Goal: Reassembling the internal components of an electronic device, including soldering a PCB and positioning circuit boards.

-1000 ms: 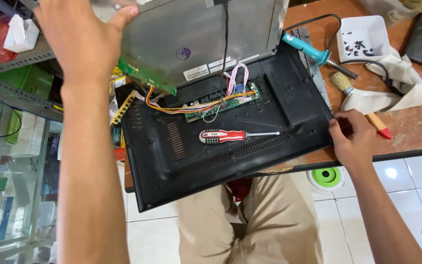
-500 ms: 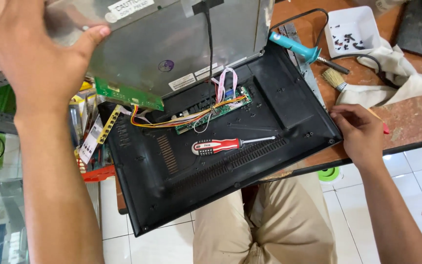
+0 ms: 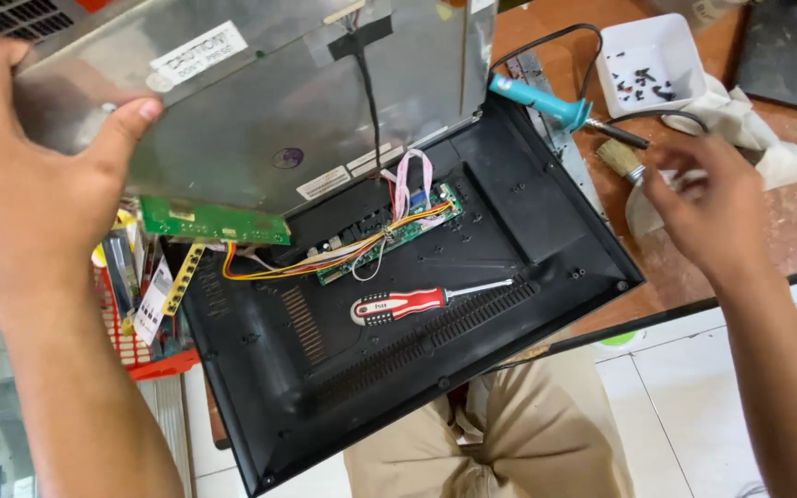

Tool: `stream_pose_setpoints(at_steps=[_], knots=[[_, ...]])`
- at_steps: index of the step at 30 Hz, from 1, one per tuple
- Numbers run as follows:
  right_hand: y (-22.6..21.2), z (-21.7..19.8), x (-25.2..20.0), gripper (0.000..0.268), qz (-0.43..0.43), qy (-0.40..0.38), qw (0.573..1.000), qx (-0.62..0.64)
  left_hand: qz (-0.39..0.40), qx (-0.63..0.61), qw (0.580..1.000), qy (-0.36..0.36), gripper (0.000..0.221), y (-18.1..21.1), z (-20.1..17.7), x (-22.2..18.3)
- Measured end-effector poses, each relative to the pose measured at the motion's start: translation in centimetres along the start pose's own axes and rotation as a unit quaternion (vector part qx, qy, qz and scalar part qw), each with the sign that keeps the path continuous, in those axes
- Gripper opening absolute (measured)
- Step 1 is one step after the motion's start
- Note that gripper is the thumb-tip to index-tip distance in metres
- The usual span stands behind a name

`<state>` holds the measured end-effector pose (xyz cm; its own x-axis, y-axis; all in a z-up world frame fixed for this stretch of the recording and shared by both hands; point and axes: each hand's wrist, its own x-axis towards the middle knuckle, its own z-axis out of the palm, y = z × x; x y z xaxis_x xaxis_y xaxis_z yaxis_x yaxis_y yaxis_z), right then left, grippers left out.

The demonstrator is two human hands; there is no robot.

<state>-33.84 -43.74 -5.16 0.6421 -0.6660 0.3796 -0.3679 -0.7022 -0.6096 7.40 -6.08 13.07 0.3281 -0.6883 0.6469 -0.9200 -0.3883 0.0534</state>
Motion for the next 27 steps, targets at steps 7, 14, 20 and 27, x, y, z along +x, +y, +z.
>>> stream_pose_setpoints(at_steps=[7, 14, 20, 27], knots=[[0.1, 4.8, 8.4, 0.063, -0.177, -0.070, 0.947, -0.258, -0.100, -0.030, 0.994, -0.041, 0.054, 1.5, -0.4, 0.0], [-0.6, 2.2, 10.6, 0.034, -0.182, -0.028, 0.933, -0.311, -0.094, -0.068, 0.992, -0.042, 0.054, 1.6, -0.3, 0.1], [2.1, -4.7, 7.3, 0.042, -0.106, -0.050, 0.946, -0.303, -0.081, -0.032, 0.996, -0.036, 0.055, 1.5, -0.1, -0.3], [7.6, -4.5, 0.7, 0.038, -0.001, -0.075, 0.975, -0.209, -0.077, -0.017, 0.997, -0.021, 0.059, 1.2, 0.2, -0.5]])
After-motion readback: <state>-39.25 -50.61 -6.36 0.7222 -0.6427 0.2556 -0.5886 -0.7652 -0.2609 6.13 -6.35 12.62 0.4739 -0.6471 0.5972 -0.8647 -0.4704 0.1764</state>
